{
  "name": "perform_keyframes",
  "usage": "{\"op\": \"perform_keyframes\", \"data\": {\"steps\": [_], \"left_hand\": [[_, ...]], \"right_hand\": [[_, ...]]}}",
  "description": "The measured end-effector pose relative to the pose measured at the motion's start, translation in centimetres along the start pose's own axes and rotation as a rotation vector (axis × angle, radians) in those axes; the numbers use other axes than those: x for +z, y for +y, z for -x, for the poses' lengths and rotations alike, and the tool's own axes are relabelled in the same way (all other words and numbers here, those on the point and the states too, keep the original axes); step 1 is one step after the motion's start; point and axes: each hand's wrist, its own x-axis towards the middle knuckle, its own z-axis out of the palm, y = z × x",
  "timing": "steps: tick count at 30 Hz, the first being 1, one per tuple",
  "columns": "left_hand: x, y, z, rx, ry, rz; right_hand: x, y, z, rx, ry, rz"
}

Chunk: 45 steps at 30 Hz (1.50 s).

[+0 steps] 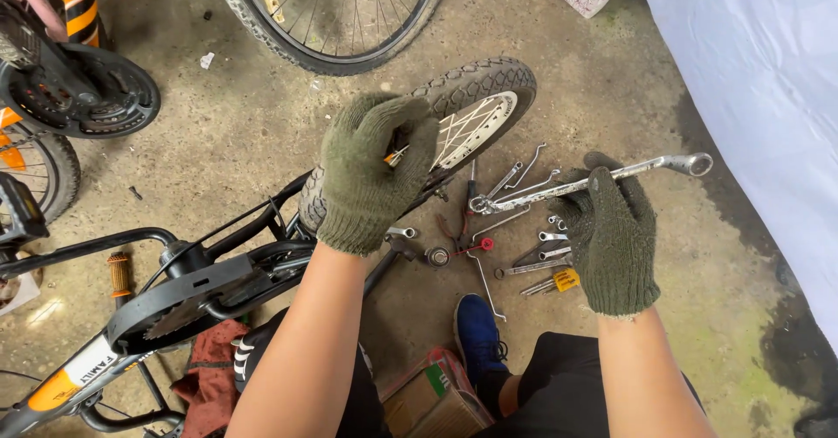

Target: Cleaning and repairing a bicycle using a cloth and a wrench

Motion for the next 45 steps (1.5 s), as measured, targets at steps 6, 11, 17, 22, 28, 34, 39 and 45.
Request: {"op": "perform_keyframes", "data": {"steps": [6,11,17,22,28,34,39,45], "left_hand": [[-0.2,-2.3,-0.3,-0.064,-0.215,-0.191],[-1.3,-2.4,-0.8,-0.167,-0.390,-0.309],[-1.5,-2.9,-0.6,-0.242,-0.428,-0.228],[-0.9,-3.8,-0.4,-0.234,-0.429,-0.264],[-0.4,-3.8,-0.4,-0.231,-0.416,-0.268],[-0.5,-3.9,-0.4,-0.216,-0.401,-0.264],[-0.5,-4.0,-0.3,-0.195,-0.373,-0.241],[-0.4,-3.9,-0.1,-0.190,-0.363,-0.234]], "right_hand": [[1.3,1.3,-1.5,-0.010,-0.038,-0.138],[1.8,3.7,-3.4,0.060,-0.051,-0.046],[2.7,6.3,-4.4,0.032,-0.072,0.108],[3.4,7.9,-2.9,-0.086,-0.157,0.390],[3.8,7.7,-2.0,-0.089,-0.226,0.292],[4.9,7.7,-1.0,-0.309,-0.362,0.797],[5.2,7.1,-0.3,-0.467,-0.448,0.919],[2.0,10.6,-2.7,-0.599,-0.539,1.066]]}}
